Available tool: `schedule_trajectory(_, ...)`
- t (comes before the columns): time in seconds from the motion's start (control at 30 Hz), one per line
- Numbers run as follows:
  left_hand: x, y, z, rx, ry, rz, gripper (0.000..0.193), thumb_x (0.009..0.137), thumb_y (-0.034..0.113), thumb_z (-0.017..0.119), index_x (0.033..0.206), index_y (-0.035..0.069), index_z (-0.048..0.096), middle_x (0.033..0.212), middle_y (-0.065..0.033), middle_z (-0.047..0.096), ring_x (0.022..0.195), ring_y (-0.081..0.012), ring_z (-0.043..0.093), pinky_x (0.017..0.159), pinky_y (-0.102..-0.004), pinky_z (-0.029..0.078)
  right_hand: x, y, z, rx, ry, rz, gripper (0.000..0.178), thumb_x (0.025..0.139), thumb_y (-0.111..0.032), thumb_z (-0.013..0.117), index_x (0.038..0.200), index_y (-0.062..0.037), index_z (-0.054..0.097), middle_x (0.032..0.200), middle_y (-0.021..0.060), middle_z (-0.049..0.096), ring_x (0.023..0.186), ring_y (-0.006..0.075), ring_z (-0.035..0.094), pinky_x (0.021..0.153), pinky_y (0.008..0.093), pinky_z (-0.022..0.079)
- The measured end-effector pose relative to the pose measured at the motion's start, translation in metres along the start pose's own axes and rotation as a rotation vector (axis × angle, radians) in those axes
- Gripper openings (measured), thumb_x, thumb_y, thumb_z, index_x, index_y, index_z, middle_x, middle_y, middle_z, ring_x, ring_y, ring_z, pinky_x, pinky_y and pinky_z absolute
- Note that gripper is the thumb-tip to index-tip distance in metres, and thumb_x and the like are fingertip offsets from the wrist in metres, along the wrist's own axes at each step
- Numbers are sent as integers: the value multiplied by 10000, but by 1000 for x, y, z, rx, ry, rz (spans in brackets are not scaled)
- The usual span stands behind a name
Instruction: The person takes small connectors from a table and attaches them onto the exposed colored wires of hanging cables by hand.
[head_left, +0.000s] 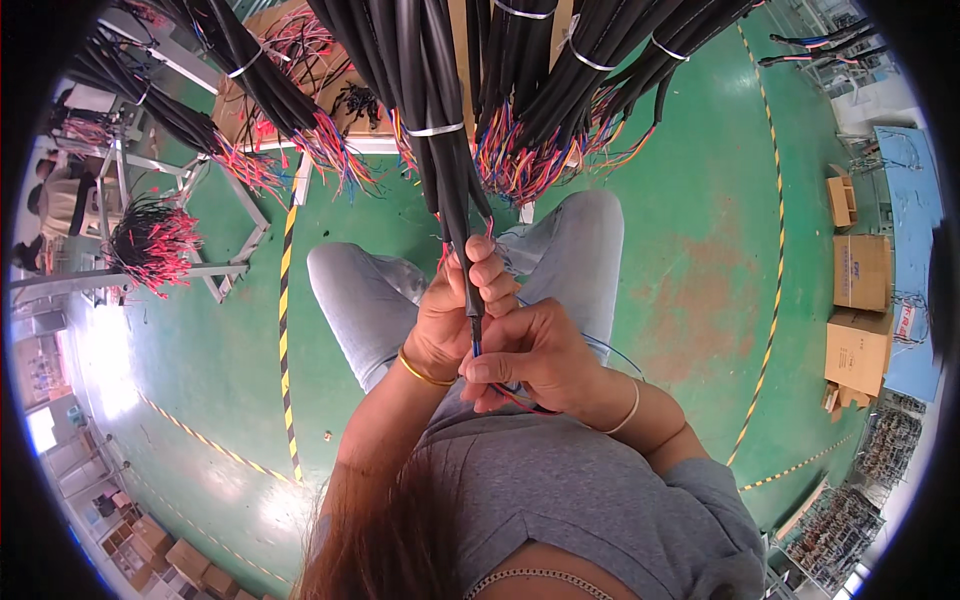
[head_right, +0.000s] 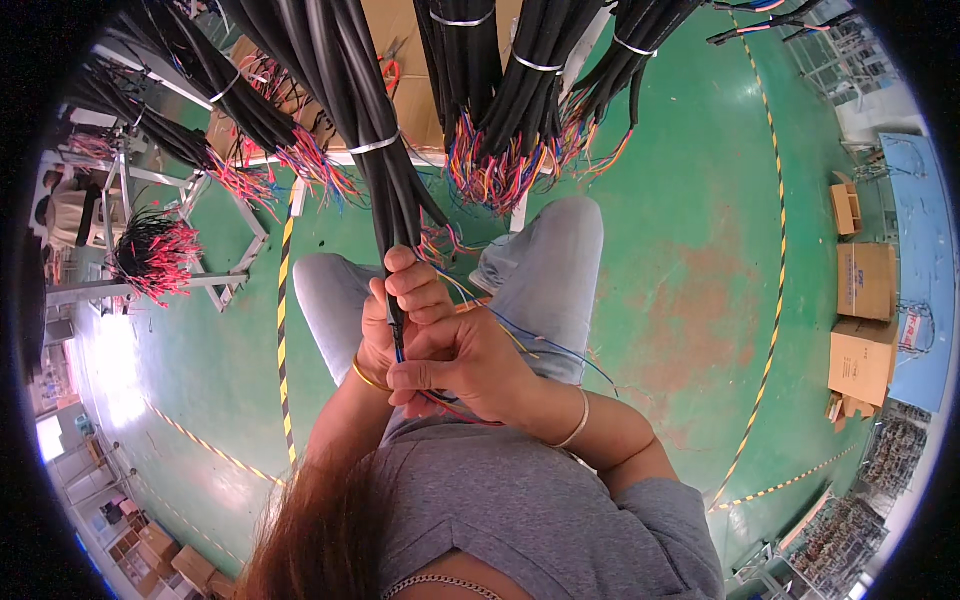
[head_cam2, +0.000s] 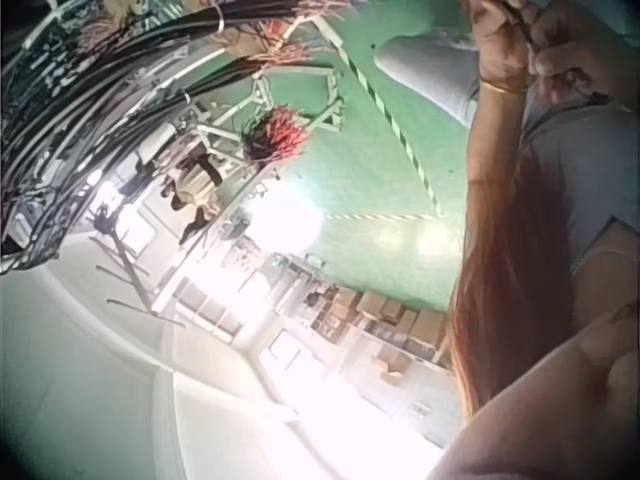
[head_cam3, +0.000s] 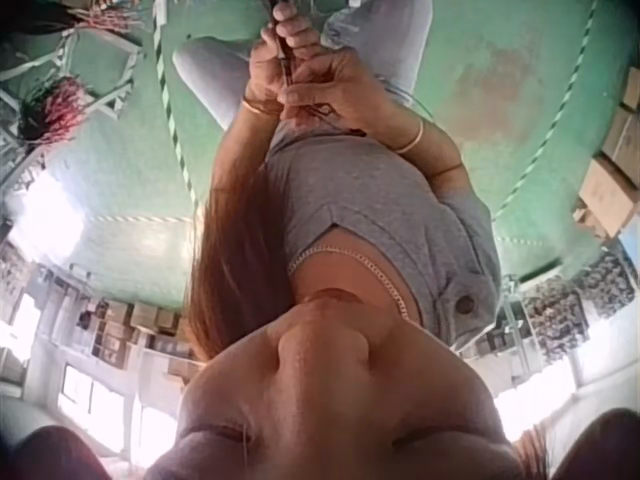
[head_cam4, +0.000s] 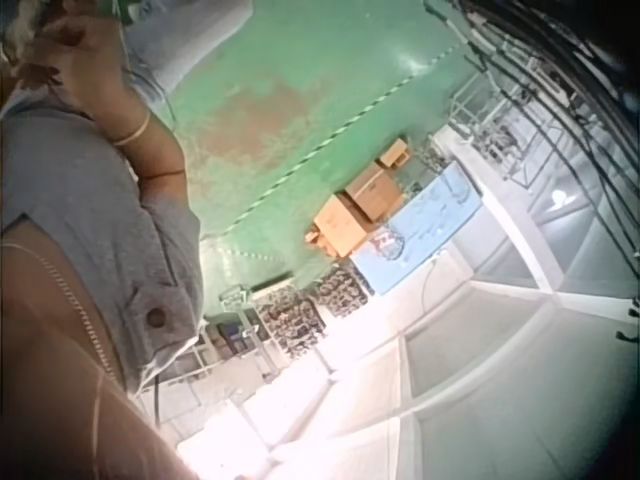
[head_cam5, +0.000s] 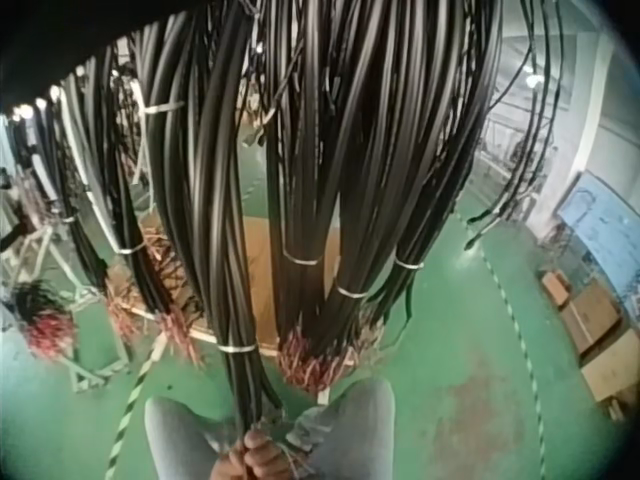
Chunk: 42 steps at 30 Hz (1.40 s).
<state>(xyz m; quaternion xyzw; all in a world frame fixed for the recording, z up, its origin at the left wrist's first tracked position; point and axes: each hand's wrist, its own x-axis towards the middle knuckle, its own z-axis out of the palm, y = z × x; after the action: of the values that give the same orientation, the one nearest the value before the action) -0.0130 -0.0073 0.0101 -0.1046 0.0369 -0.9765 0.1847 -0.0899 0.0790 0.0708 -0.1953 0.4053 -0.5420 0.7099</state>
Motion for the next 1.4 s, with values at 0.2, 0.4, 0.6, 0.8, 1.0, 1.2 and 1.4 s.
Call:
schedule_trajectory(0.2,0,2,11,40,82,1,244,721,178,581,896,72,448,745,10,494,649,-96,444,575,-217,371,-4,-4,5,-97,102,3,85,689,-23,593,658,45,555,591,110,559,504,137,552,450,210,459)
schedule_trajectory(0.4,-15,22,59,1450,629,-7,165,754,108,540,859,-18,528,701,-39,539,609,-112,508,528,-211,405,-5,-1,3,-557,294,-241,120,692,-45,605,640,34,531,540,63,549,481,73,523,414,196,399)
schedule_trajectory(0.6,-28,10,91,2133,507,170,91,670,9,585,756,-18,577,603,-60,509,525,-105,478,473,-201,377,6,12,5,-1003,407,-668,163,654,-45,625,612,2,475,489,69,513,404,102,500,370,205,357)
schedule_trajectory(0.8,-29,10,91,2205,571,184,94,643,2,590,734,-21,583,572,-67,509,471,-108,467,418,-210,362,12,23,5,-1284,392,-889,139,635,-25,602,639,-30,463,476,49,458,379,164,461,352,261,344)
schedule_trajectory(1.0,-30,13,82,2162,531,187,58,651,-4,575,704,-27,568,562,-45,475,472,-91,426,421,-205,332,9,19,5,-1280,347,-849,150,652,-70,594,629,-44,448,493,67,452,412,204,467,350,295,349)
schedule_trajectory(1.2,-34,17,75,1704,615,119,69,661,-11,562,728,-26,565,580,-30,457,533,-76,390,477,-198,313,9,16,7,-1246,359,-846,143,657,-71,590,645,-31,454,508,70,456,426,205,480,356,297,358)
schedule_trajectory(1.4,-32,17,79,1961,488,145,67,663,-12,555,728,-27,564,589,-43,475,518,-86,397,464,-204,317,10,17,3,-1336,343,-894,137,649,-38,597,657,-29,461,496,44,465,380,164,456,346,266,333)
